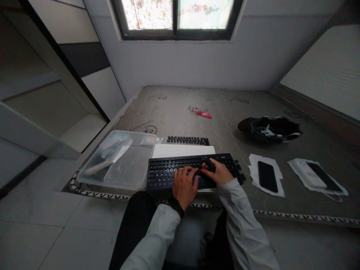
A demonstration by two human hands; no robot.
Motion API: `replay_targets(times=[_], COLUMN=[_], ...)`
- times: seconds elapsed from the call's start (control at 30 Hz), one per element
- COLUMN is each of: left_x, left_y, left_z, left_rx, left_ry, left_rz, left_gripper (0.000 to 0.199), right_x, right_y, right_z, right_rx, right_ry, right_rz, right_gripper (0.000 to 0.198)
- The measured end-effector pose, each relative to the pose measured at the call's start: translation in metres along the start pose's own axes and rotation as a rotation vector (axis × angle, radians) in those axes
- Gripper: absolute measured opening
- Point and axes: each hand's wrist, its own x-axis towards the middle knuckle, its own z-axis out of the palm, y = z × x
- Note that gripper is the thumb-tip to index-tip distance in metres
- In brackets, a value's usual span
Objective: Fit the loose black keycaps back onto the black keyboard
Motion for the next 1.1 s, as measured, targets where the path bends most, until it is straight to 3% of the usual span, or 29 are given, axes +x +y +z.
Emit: replay_targets(times=[0.17,0.5,0.7,0.8,0.93,1.1], left_x=[0.000,0.000,-0.001,-0.002,-0.002,-0.004], left_y=[0.000,-0.002,-0.003,-0.003,-0.002,-0.001], left_z=[-0.001,-0.001,0.000,-0.002,-0.004,-0.003], left_rx=[-0.028,-0.103,-0.189,-0.233,-0.237,-0.233], left_ry=[-0.007,-0.008,0.102,0.153,0.167,0.146], left_rz=[-0.007,-0.008,-0.064,-0.076,-0.078,-0.086], left_gripper=[0.027,0.024,0.020,0.023,0.023,0.021], right_x=[0.004,0.009,0.011,0.012,0.013,0.007], right_y=[-0.001,-0.003,-0.006,-0.004,-0.009,-0.024], right_z=[0.011,0.017,0.031,0.028,0.014,0.001], right_rx=[0.036,-0.431,-0.434,-0.275,0.178,0.732], right_ry=[-0.014,0.150,0.107,0.177,0.248,-0.025], right_rz=[0.036,0.065,0.045,0.089,0.168,0.236], right_gripper=[0.019,0.024,0.021,0.025,0.032,0.047])
